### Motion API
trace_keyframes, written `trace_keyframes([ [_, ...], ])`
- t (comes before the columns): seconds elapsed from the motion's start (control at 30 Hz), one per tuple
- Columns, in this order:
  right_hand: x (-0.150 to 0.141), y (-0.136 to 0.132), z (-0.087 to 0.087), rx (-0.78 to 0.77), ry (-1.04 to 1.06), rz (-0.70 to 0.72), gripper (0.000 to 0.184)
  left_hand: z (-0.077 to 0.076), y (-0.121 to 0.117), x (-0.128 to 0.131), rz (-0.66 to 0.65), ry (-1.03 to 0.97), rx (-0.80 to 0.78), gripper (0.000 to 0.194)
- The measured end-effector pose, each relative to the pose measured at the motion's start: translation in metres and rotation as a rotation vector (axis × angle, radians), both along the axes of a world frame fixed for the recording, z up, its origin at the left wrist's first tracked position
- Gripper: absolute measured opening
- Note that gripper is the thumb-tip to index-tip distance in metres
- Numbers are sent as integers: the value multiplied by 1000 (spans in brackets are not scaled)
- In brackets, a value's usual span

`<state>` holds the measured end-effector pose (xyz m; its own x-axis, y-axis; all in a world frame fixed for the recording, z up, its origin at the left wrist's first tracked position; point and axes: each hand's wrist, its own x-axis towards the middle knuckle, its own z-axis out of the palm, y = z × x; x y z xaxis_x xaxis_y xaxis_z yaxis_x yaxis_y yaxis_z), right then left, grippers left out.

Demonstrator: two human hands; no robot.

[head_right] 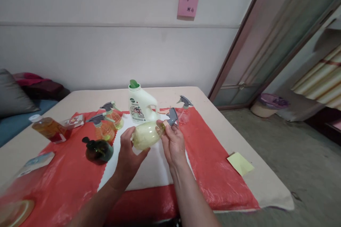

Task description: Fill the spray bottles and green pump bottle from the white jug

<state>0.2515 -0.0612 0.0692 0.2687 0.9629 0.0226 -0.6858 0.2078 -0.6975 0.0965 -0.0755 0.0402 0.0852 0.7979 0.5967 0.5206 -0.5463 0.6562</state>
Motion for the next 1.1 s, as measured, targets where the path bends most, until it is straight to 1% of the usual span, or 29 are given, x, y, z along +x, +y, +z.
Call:
trace_keyframes([
  [0.03,2,1,0,-6,3,-1,26,3,0,0,-17,-57,-110,77],
  [0.1,7,2,1,-14,5,0,28,10,0,-1,-101,-210,-382,85],
  [0.17,10,2,2,-8,3,20,28,18,1,-2,-201,-422,-623,83],
  [0.2,10,2,2,-5,3,33,28,21,1,-2,-243,-537,-715,76],
  [0.27,8,1,2,-3,9,57,28,24,2,-2,-293,-731,-855,59],
  [0.3,6,1,1,-7,16,60,29,24,2,-1,-305,-798,-905,53],
  [0.37,2,1,-1,-28,33,55,28,22,1,0,-309,-836,-960,50],
  [0.4,0,1,-2,-38,41,54,27,20,0,0,-293,-809,-938,52],
  [0.47,-2,2,-5,-49,56,47,25,14,-2,1,-231,-683,-796,60],
  [0.5,-4,2,-7,-50,63,40,24,10,-3,1,-182,-587,-682,65],
  [0.57,-6,2,-9,-49,77,29,23,0,-4,3,-67,-361,-394,69],
  [0.63,-8,1,-10,-46,95,27,24,-10,-4,6,36,-144,-104,66],
  [0.7,-10,1,-9,-30,113,39,24,-17,-3,9,107,5,116,64],
  [0.73,-11,0,-8,-14,115,43,23,-19,-3,10,123,48,182,64],
  [0.8,-11,0,-6,25,111,41,19,-20,-3,12,125,76,220,65],
  [0.83,-10,0,-5,42,109,36,17,-18,-5,13,113,60,192,66],
  [0.87,-9,1,-4,57,109,28,16,-15,-7,14,100,22,126,69],
  [0.9,-7,1,-3,65,112,21,14,-11,-9,14,87,-37,25,73],
  [0.97,-4,1,-4,63,117,16,15,-2,-12,15,54,-204,-247,80],
  [1.0,-2,2,-4,57,116,17,15,2,-13,16,30,-305,-387,80],
  [1.03,-2,2,-5,46,115,20,16,6,-13,16,-3,-411,-515,77],
  [1.1,-2,2,-7,14,114,22,19,12,-12,17,-87,-618,-721,61],
])
